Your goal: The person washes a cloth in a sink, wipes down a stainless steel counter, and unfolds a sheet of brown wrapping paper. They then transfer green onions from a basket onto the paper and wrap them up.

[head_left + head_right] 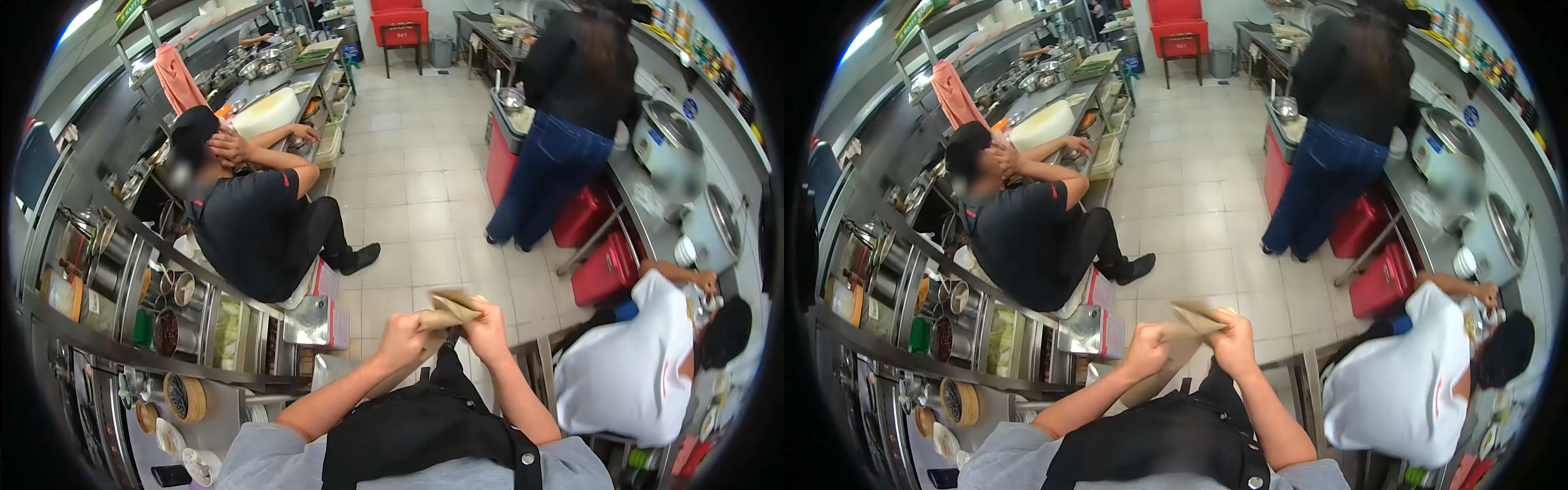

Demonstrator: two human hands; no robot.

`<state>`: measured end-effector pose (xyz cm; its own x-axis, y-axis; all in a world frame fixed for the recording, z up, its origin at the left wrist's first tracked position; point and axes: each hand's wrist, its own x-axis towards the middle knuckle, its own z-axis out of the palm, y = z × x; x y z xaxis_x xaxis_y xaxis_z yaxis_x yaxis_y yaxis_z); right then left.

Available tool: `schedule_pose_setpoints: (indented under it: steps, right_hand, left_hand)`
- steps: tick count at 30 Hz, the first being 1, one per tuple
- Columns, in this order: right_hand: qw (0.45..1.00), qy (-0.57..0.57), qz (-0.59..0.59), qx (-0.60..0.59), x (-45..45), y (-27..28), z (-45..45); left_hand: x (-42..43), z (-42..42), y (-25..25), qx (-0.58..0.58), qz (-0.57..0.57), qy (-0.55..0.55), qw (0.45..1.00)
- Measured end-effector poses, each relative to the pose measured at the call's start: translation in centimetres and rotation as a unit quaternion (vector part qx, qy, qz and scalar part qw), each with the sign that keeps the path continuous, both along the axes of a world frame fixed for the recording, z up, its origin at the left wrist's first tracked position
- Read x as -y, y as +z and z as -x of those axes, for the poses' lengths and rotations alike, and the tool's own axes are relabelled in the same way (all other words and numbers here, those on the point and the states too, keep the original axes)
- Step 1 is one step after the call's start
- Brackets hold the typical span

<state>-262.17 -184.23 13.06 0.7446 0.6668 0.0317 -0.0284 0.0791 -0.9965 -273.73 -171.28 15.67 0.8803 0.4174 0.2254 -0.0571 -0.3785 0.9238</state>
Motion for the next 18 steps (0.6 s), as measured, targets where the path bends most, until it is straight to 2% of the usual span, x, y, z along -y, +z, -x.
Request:
schedule_pose_setpoints:
  steps: [1,2,4,6,7,8,9,11,13,15,16,18]
  right_hand:
    - [0.986,0.013,-0.052,-0.156,-1.6,0.4,-2.2]
    - [0.992,0.047,-0.017,-0.117,-3.0,0.5,-4.7]
    - [0.993,0.09,0.016,-0.078,-6.4,1.5,-10.1]
    - [0.979,0.179,0.06,0.077,-10.1,2.2,-15.3]
    - [0.977,0.186,0.06,0.083,-11.7,3.3,-17.9]
    - [0.954,0.21,0.093,0.195,-13.3,4.9,-20.0]
    - [0.917,0.233,0.123,0.299,-15.1,5.8,-22.1]
    - [0.895,0.29,0.16,0.298,-18.8,5.3,-25.8]
    - [0.841,0.268,0.174,0.436,-22.5,5.5,-28.8]
    - [0.834,0.266,0.143,0.462,-26.3,5.2,-31.1]
    - [0.818,0.278,0.144,0.483,-28.3,4.9,-32.3]
    - [0.787,0.295,0.15,0.522,-32.0,4.2,-34.4]
  left_hand:
    - [-1.4,-1.9,-0.6,0.018,0.035,-0.004,0.999]
    - [-2.8,-3.6,-0.9,0.016,0.032,0.006,0.999]
    - [-5.6,-7.4,-1.2,-0.016,-0.064,0.064,0.996]
    - [-9.2,-10.8,-3.6,0.001,-0.083,0.099,0.992]
    - [-11.0,-12.6,-4.4,0.021,-0.099,0.128,0.987]
    - [-12.4,-13.9,-3.3,-0.012,-0.045,0.126,0.991]
    - [-13.6,-15.5,-2.5,-0.014,-0.043,0.136,0.99]
    - [-16.1,-18.2,-1.3,-0.069,-0.027,0.19,0.979]
    - [-18.8,-20.8,-2.7,-0.054,-0.024,0.21,0.976]
    - [-21.7,-23.6,-2.7,0.052,0.049,0.204,0.976]
    - [-23.8,-24.2,-2.1,-0.049,-0.045,0.206,0.976]
    - [-27.6,-25.9,-2.7,-0.037,-0.048,0.179,0.982]
